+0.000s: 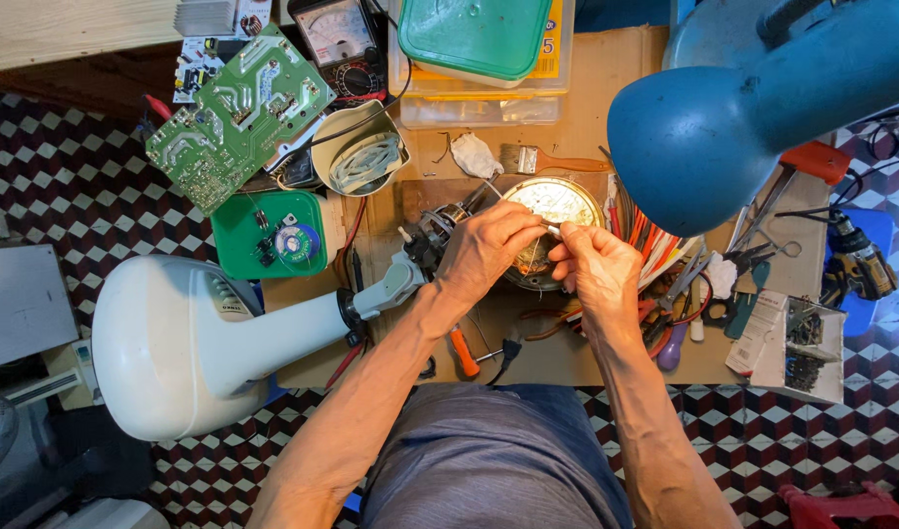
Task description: The person works on a disassembled electrical component, likely a fan motor, on a cluttered workbench. They use pliers and a screwdriver to manipulate wires and parts, then cut a bundle of colored wires with scissors and strip the ends.
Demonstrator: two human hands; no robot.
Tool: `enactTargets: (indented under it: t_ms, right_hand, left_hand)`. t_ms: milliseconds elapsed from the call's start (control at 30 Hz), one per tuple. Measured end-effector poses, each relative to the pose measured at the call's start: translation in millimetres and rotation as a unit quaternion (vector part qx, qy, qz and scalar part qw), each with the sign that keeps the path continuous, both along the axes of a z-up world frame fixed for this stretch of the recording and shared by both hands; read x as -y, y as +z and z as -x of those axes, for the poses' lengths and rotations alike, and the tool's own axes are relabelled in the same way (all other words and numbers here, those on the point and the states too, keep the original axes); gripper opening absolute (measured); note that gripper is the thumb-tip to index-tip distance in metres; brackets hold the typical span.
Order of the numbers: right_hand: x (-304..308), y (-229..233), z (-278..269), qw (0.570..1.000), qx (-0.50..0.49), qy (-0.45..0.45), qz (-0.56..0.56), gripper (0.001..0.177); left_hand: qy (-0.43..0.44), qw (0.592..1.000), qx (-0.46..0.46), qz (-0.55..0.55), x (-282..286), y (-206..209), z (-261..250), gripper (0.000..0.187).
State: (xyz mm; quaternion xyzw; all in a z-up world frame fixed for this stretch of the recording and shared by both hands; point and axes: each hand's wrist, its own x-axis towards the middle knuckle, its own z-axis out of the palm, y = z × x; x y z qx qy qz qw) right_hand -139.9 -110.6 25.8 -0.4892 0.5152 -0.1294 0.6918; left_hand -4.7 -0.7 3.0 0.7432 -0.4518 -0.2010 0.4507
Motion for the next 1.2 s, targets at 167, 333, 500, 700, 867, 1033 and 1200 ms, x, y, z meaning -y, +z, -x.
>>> enactTargets:
  t_ms: [167,333,500,700,867,1033,1200]
  right_hand:
    - [-2,11,6,0.995,-0.015,-0.010,0.096,0.022]
    - [-1,20,11,0.944,-0.126,0.146,0.267,0.025]
    - [-1,21,12,0.895,-0.068,0.190,0.397,0.030]
    - [-3,19,15,0.866,-0.121,0.214,0.435,0.031]
    - [-6,16,17,0.870,-0.146,0.213,0.419,0.033]
    - [-6,11,19,0.873,-0.139,0.203,0.421,0.034]
    - [-5,11,20,0.886,-0.122,0.195,0.404,0.034]
  left_hand:
    - [-0.020,0.999,0.035,0.009,0,-1,-2,0.014]
    - [-0.014,0.999,0.047,0.020,0,2,2,0.014]
    - [-0.003,0.998,0.053,0.024,0,6,5,0.013]
    - [-0.023,0.990,0.127,0.051,2,4,7,0.014]
    - [0.002,0.994,0.106,0.037,4,4,13,0.010]
    - [0.030,0.998,0.055,0.016,7,9,17,0.012]
    - [0.019,0.999,0.023,0.026,7,11,16,0.013]
